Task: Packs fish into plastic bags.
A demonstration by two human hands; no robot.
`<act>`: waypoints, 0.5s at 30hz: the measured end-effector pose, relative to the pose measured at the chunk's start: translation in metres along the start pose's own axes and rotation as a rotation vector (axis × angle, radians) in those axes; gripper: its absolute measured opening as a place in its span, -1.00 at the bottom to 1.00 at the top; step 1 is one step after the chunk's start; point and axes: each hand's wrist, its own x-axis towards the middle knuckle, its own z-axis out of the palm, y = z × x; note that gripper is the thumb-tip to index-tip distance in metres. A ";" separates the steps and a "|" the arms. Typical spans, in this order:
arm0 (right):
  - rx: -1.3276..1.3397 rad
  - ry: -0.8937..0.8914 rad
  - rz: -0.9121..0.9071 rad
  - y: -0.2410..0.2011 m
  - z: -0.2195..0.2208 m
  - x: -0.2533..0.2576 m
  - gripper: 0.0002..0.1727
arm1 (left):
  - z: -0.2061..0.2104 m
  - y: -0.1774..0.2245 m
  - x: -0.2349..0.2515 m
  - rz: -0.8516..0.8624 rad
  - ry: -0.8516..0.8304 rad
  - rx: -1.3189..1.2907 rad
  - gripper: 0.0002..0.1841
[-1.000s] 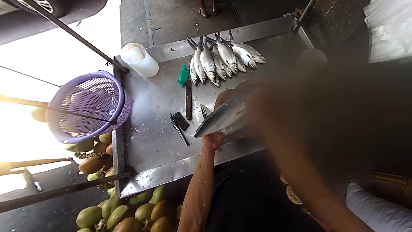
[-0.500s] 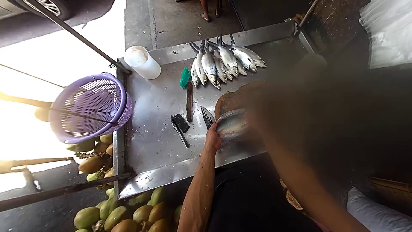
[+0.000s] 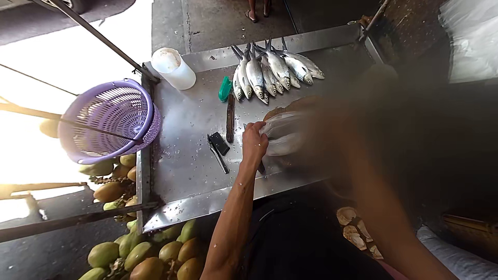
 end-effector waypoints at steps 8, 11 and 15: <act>-0.245 -0.144 -0.186 -0.006 0.018 -0.044 0.72 | -0.011 -0.001 -0.012 -0.045 0.142 -0.601 -0.78; -0.245 -0.347 -0.206 0.021 0.079 -0.043 0.64 | 0.004 0.040 -0.018 0.076 -0.020 -0.516 -0.72; -0.003 -0.254 -0.157 -0.019 0.101 -0.070 -0.57 | 0.003 0.077 -0.040 0.568 -0.078 -0.432 -0.72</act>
